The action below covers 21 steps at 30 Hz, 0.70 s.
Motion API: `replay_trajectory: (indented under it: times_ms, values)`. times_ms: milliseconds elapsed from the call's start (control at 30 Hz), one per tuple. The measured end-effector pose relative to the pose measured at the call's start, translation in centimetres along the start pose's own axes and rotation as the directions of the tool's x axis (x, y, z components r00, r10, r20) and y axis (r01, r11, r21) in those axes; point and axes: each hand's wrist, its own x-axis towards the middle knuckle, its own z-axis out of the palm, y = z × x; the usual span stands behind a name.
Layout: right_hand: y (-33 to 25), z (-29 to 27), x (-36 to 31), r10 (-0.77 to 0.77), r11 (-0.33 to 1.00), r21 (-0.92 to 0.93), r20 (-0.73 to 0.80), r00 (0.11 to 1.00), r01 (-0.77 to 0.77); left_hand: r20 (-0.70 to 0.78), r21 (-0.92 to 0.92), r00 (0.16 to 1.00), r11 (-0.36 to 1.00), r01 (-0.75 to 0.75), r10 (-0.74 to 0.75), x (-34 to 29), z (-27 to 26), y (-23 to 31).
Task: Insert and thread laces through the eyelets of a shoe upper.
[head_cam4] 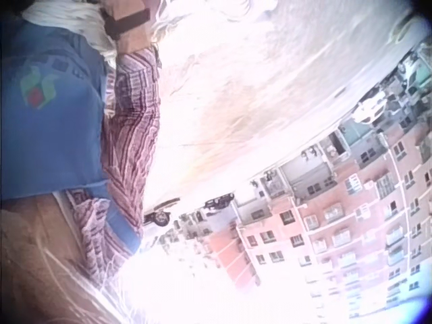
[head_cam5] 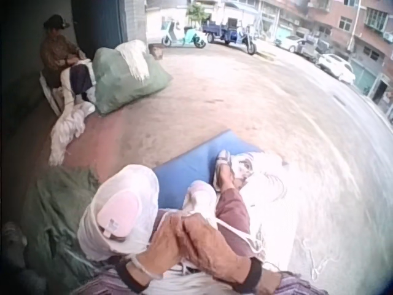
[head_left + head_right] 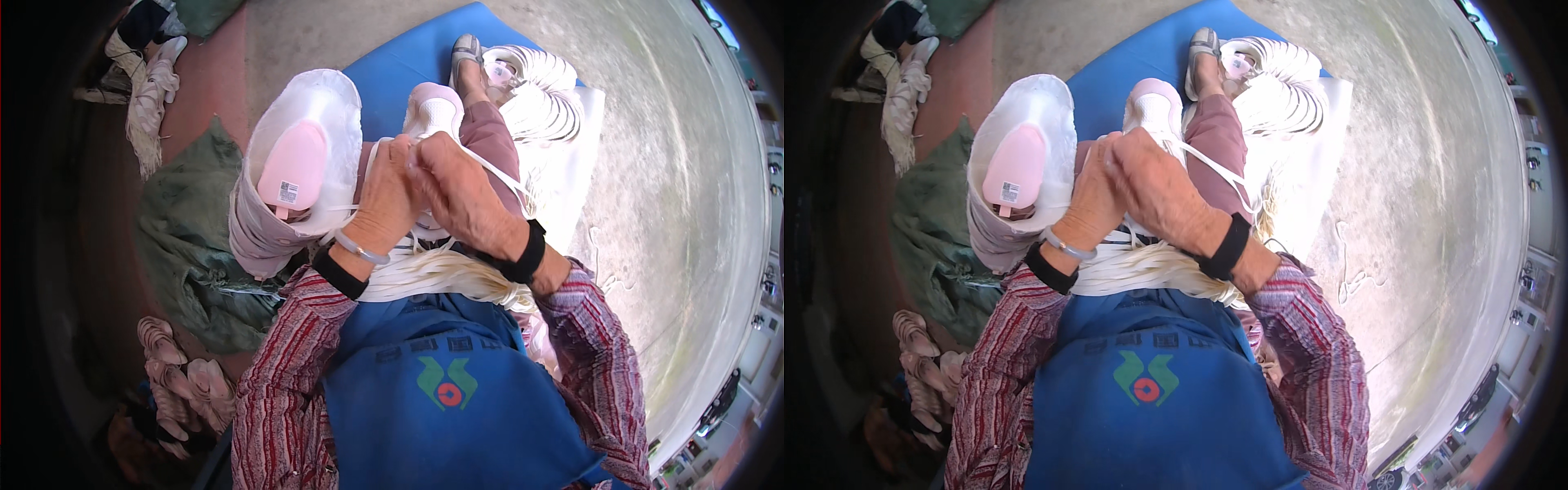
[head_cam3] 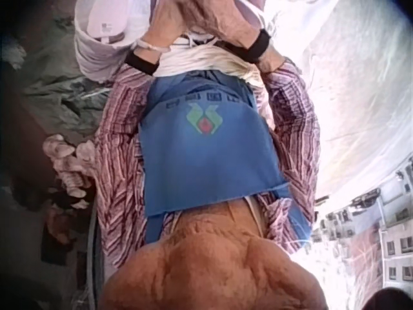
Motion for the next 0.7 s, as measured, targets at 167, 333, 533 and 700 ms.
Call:
replay_trajectory:
  times_ms: [167,333,533,700]
  values:
    - [4.3,1.1,-0.1,0.235,0.972,-0.004,-0.030,0.971,-0.236,-0.039,0.004,0.999,1.000,0.024,-0.023,0.6,-0.8,0.1]
    - [4.8,2.7,-0.4,0.173,0.965,-0.181,-0.115,0.978,-0.192,-0.011,0.000,0.998,0.998,0.064,-0.064,0.9,-0.2,-1.1]
    - [4.1,3.4,-0.5,0.223,0.913,-0.301,-0.198,0.954,-0.276,-0.018,-0.032,0.996,0.996,0.082,-0.082,1.2,-0.5,-1.3]
    - [4.1,4.0,0.0,0.317,0.842,-0.401,-0.174,0.932,-0.361,0.046,-0.072,0.989,0.987,0.142,-0.139,1.4,-1.1,-1.4]
